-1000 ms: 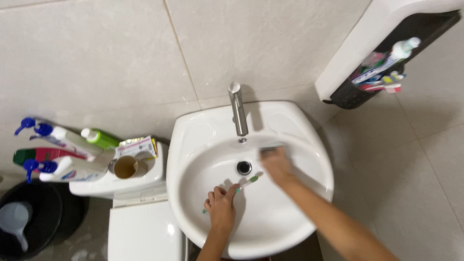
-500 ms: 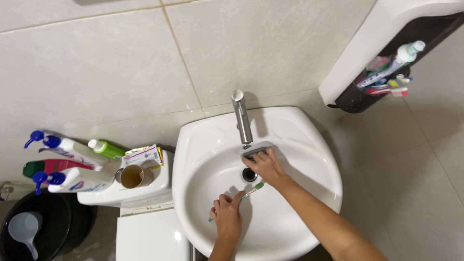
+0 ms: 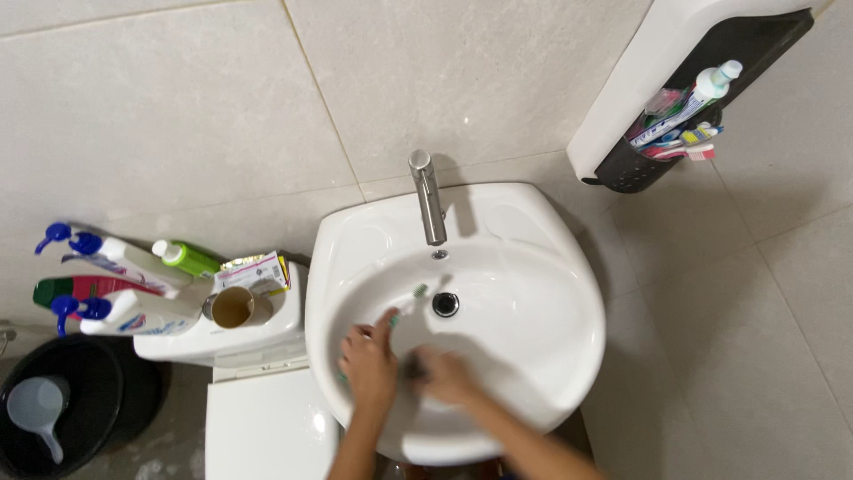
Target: The person cleans the bathroom sink and faucet using a sponge and a toothbrush, scrubbing the surfaces and rinsing them with water.
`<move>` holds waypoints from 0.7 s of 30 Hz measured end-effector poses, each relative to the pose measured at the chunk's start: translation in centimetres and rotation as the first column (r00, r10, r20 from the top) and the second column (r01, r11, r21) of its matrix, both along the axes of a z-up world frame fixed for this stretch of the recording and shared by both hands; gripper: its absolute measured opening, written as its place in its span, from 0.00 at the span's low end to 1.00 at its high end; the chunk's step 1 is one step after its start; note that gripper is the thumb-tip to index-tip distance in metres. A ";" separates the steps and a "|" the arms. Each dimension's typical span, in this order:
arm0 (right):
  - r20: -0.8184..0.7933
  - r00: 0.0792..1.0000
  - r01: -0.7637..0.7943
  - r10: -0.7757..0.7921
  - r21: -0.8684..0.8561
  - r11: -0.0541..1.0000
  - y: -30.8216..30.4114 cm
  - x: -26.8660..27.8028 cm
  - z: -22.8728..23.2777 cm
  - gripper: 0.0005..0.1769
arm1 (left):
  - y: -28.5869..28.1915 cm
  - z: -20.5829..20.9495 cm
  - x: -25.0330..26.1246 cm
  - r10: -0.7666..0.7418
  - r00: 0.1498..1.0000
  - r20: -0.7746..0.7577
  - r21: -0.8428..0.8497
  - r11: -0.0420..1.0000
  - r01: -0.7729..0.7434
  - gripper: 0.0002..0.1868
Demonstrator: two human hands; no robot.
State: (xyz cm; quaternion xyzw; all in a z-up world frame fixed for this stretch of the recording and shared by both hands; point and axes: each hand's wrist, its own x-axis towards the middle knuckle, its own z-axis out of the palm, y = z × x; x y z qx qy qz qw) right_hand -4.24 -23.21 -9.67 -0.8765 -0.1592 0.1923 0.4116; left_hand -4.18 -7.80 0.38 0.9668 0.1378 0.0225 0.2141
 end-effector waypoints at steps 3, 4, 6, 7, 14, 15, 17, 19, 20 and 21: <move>-0.198 0.975 -0.153 0.104 -0.254 0.955 2.8 -1.4 2.7 0.37 | 1.4 1.0 0.6 0.019 1.000 0.009 0.006 1.000 -0.019 0.20; -0.207 0.972 -0.161 0.109 -0.248 0.955 1.4 -0.9 3.4 0.34 | 1.7 1.1 0.4 0.018 1.000 0.000 0.003 1.000 -0.018 0.20; -0.117 0.992 -0.081 0.052 -0.255 0.964 -4.9 2.2 4.1 0.29 | 1.7 1.0 -0.4 0.006 1.000 0.013 0.009 1.000 -0.006 0.20; -0.054 0.999 -0.016 -0.004 -0.362 0.932 -8.0 4.2 4.3 0.26 | 1.9 1.0 -0.3 0.009 1.000 0.025 0.015 1.000 -0.009 0.20; 0.223 0.958 0.246 -0.178 -0.324 0.914 -5.6 5.5 -1.9 0.16 | 1.8 -0.5 -0.9 -0.054 0.998 -0.011 0.093 0.994 0.055 0.19; 0.198 0.976 0.152 -0.091 -0.324 0.934 -1.3 4.1 -2.6 0.17 | 1.8 -0.7 -0.9 -0.072 0.997 -0.003 0.115 0.991 0.072 0.19; -0.041 0.999 -0.002 -0.008 -0.255 0.967 4.4 2.0 -2.4 0.28 | 2.0 -1.0 -0.9 -0.104 0.995 -0.007 0.171 0.980 0.103 0.20; -0.125 0.991 -0.072 0.052 -0.159 0.985 4.5 1.5 -1.8 0.34 | 2.1 -1.1 -0.9 -0.134 0.990 -0.030 0.232 0.963 0.138 0.24; -0.091 0.994 -0.073 0.063 -0.111 0.991 2.1 2.1 -1.7 0.33 | 2.1 -1.2 -1.0 -0.130 0.990 -0.044 0.240 0.961 0.137 0.23; -0.050 0.996 -0.076 0.073 -0.062 0.995 -0.7 2.8 -1.5 0.33 | 2.0 -1.2 -0.8 -0.127 0.991 -0.052 0.250 0.959 0.136 0.23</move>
